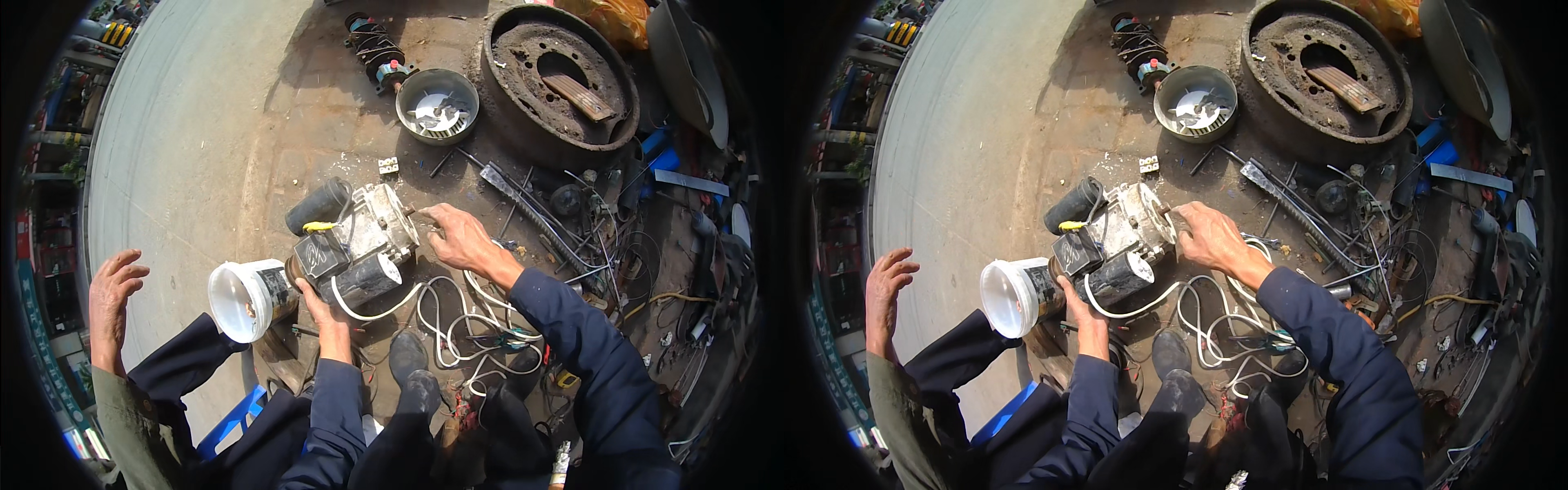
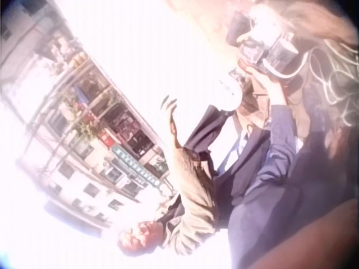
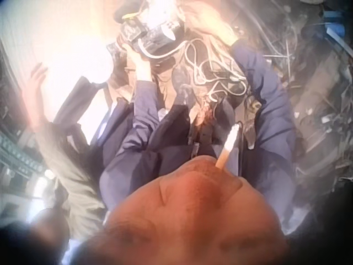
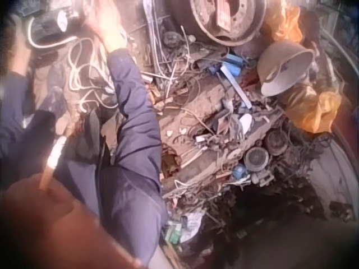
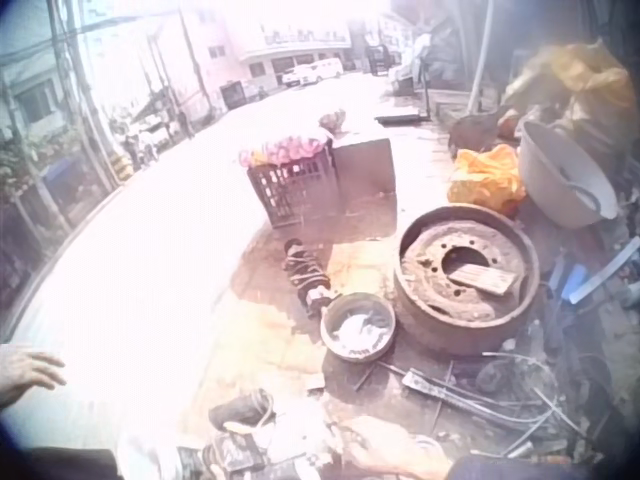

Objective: The person assembles an electric motor by hand, attaching a fan blade and cover, then securing the housing with screws. They use a screwdriver to tighten fasteners and reposition the motor several times to access different sides.

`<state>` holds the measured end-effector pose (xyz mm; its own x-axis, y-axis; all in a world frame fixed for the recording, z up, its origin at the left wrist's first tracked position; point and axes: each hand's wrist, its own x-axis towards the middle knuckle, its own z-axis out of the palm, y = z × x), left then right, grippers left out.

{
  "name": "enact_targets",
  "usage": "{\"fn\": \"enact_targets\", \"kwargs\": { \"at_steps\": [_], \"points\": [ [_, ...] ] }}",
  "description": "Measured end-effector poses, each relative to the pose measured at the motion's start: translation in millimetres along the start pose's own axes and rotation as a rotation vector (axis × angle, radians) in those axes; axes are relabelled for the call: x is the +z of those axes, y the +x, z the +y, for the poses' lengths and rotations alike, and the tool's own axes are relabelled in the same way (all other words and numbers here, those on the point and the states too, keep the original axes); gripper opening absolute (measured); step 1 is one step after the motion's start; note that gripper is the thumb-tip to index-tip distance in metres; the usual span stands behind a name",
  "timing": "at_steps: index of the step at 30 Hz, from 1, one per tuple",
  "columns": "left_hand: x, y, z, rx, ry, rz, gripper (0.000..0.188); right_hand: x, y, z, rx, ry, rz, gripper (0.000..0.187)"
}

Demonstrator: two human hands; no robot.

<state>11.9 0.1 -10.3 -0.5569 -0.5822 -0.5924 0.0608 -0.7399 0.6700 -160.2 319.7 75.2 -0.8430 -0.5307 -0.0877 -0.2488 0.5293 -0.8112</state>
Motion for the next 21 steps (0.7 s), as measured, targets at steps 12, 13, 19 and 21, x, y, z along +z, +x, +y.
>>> {"fn": "enact_targets", "kwargs": {
  "at_steps": [12,13,19,21],
  "points": [
    [16,-1,6,-0.081,0.088,-0.077,0.092,-33,73,55,-0.160,-0.595,0.282,0.014],
    [14,1,7,-0.074,0.107,-0.070,0.092,-30,52,55,-0.148,-0.579,0.240,0.013],
    [21,0,13,-0.087,0.084,-0.056,0.088,-43,-53,46,-0.168,-0.616,0.057,0.019],
    [22,6,11,-0.080,0.079,-0.056,0.088,-48,-80,47,-0.180,-0.613,0.026,0.022]
  ]
}}
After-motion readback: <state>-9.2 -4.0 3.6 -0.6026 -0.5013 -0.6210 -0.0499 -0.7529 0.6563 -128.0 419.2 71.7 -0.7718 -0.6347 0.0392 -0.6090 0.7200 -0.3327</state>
